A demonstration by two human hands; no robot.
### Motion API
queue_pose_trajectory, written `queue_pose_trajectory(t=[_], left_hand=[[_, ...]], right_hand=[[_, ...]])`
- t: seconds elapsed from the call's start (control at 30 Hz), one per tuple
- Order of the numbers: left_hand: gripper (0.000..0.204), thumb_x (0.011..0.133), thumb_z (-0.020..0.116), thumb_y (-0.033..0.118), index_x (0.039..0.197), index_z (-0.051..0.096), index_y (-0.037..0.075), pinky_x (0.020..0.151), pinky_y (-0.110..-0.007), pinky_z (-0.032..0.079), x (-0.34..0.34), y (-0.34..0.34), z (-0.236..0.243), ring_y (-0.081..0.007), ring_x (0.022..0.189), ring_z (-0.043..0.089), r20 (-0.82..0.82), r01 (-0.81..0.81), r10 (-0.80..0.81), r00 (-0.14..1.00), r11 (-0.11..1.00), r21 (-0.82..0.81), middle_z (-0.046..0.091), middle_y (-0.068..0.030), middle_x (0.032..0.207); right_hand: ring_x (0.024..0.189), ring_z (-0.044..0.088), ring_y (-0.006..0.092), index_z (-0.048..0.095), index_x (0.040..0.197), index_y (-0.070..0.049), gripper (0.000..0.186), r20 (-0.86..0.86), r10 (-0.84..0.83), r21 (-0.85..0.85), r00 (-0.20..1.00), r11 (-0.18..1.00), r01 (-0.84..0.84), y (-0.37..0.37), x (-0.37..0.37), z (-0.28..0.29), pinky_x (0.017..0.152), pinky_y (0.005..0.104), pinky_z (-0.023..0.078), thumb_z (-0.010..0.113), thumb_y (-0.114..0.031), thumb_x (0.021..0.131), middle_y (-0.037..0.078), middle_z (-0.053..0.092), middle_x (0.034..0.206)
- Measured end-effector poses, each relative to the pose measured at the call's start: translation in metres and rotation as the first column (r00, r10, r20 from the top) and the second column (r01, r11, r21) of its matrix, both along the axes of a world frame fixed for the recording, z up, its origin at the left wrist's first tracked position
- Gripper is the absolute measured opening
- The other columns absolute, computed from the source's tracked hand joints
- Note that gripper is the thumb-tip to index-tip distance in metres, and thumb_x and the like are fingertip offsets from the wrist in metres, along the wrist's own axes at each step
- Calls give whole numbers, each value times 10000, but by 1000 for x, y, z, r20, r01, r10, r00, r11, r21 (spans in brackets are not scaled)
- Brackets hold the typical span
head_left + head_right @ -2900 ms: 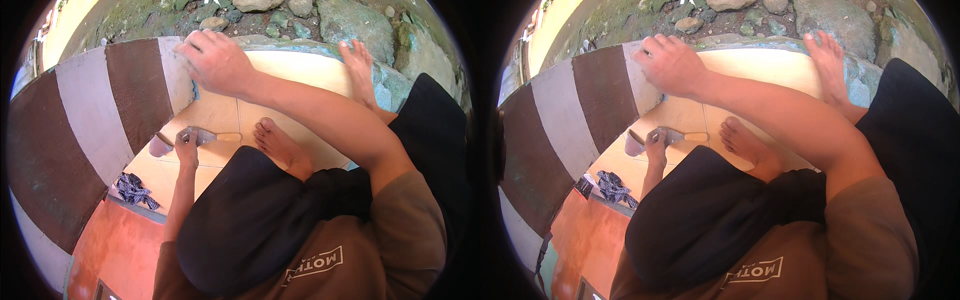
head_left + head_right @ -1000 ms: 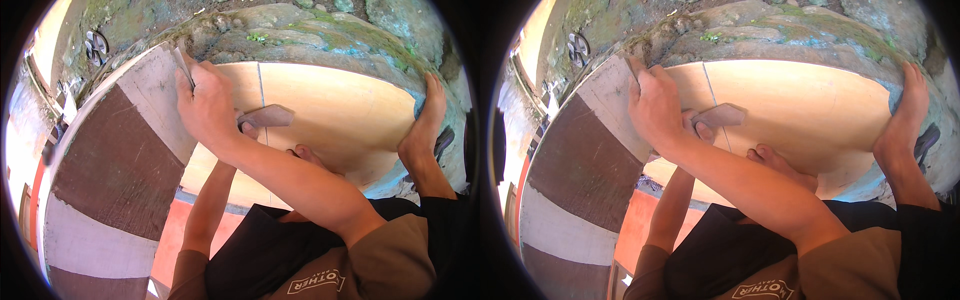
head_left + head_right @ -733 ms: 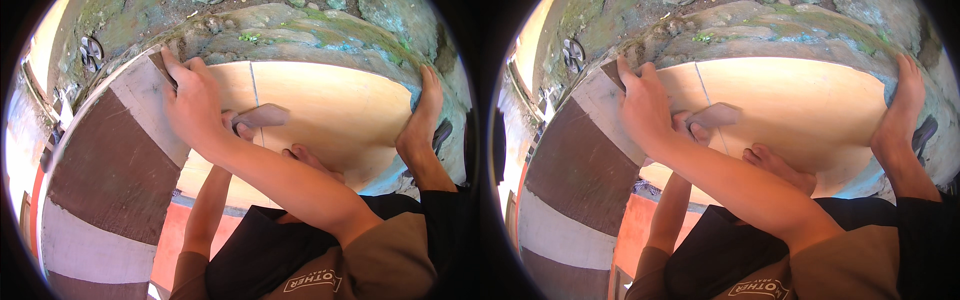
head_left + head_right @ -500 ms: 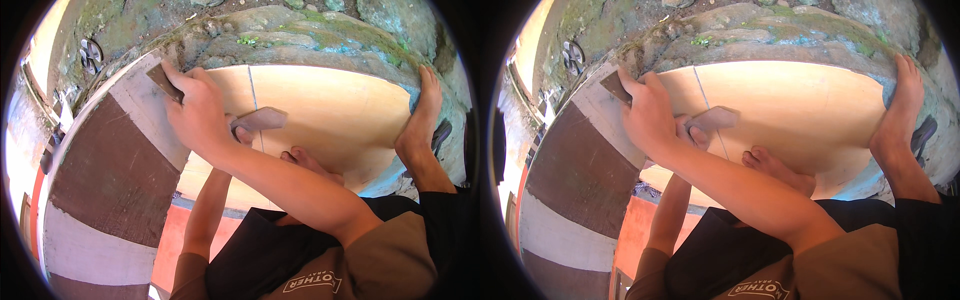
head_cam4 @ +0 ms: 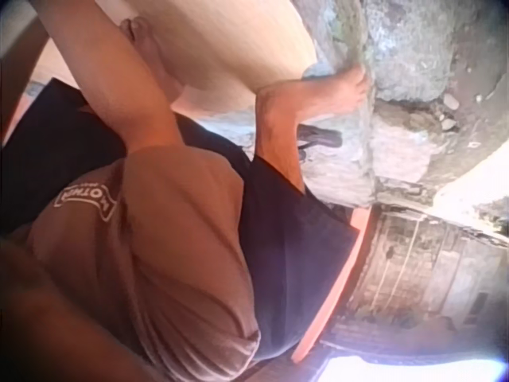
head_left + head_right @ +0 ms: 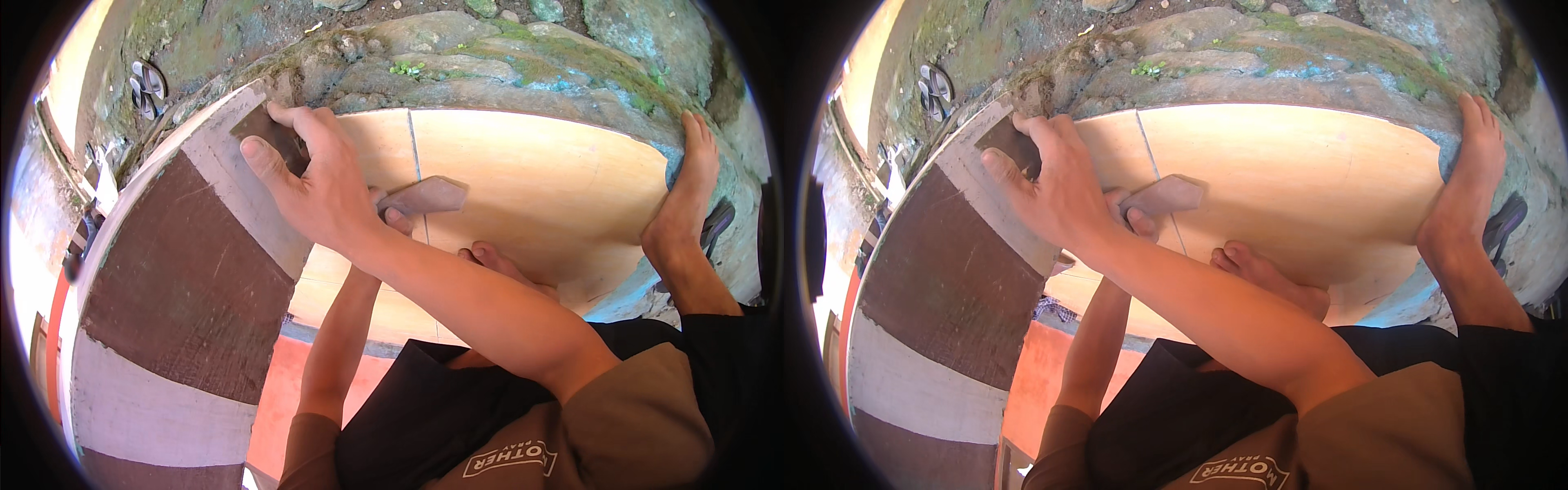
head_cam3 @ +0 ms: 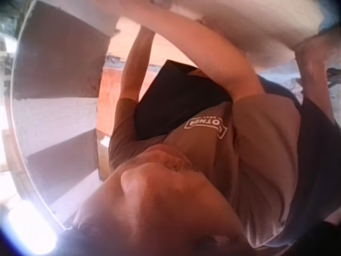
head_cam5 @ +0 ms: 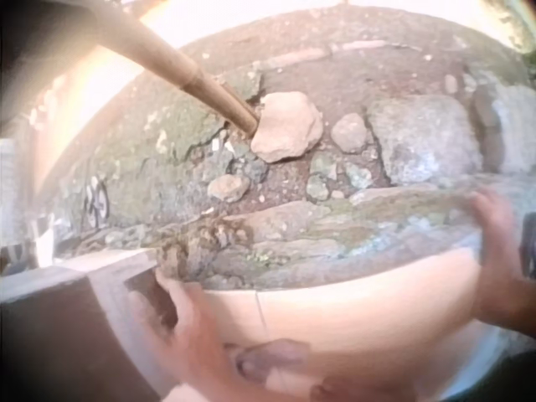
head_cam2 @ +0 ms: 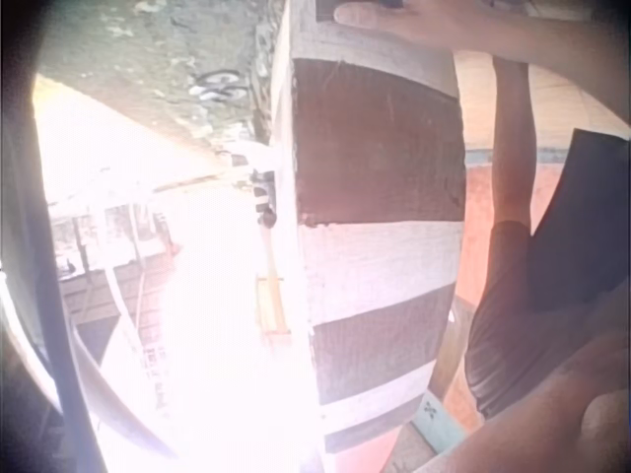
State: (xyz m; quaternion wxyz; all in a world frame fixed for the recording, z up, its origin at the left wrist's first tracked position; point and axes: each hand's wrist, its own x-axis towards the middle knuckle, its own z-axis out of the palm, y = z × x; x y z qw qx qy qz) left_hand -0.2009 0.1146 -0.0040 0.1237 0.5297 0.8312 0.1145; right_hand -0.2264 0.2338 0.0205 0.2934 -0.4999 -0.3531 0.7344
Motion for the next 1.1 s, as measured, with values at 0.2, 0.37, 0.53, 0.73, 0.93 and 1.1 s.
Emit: queue_pose_trajectory(t=[0.2, 0.37, 0.53, 0.73, 0.93, 1.1], left_hand=[[332, 932, 522, 304, 951, 613, -15, 725, -425, 453, -3, -33, -19, -293, 807, 581, -56, -40, 36, 998, 996, -77, 598, -156, 874], [362, 918, 552, 345, 933, 612, -12, 713, -417, 436, -7, -32, -11, -290, 792, 564, 196, -174, 226, 954, 953, -250, 597, -140, 869], [382, 917, 560, 371, 854, 611, -3, 652, -392, 419, 0, -10, 1, -286, 716, 550, 251, -189, 235, 939, 963, -193, 585, -107, 799], [348, 915, 559, 343, 851, 601, 4, 644, -386, 412, 3, -9, -13, -273, 713, 551, 88, -84, 78, 993, 994, 75, 560, -94, 777], [292, 884, 633, 345, 871, 600, 56, 636, -361, 419, -7, -64, -46, -220, 718, 558, -564, 128, -242, 790, 964, -234, 572, -32, 803], [293, 878, 646, 344, 903, 590, 57, 656, -363, 422, -2, -39, -32, -217, 746, 559, -102, -11, 12, 995, 1000, 12, 573, -33, 832]], right_hand=[[977, 599, 350, 593, 1305, 45, 652, 93, 78, 23, 993, 997, -80, 12, -2, -2, 871, 416, 473, 652, -499, 949, 214, 598, 1028], [987, 610, 299, 533, 1412, 25, 717, 68, 205, -11, 976, 979, -205, 11, 10, -2, 870, 395, 472, 633, -522, 960, 205, 621, 1008], [907, 639, 382, 553, 1376, 15, 683, -34, 65, -62, 997, 996, -67, 5, 0, -3, 829, 451, 481, 617, -524, 962, 270, 643, 916], [703, 634, 263, 618, 1095, 22, 502, -54, -10, -269, 998, 963, -5, 17, 6, 4, 651, 399, 467, 575, -471, 1010, 164, 654, 748], [559, 425, 72, 590, 977, -17, 449, -268, -93, -483, 959, 874, -50, 5, 10, -9, 507, 296, 338, 560, -463, 1027, -18, 479, 630], [460, 348, 31, 473, 860, -80, 429, -372, -193, -582, 908, 810, -66, 20, 12, -6, 399, 249, 234, 535, -465, 1039, -55, 407, 667]])
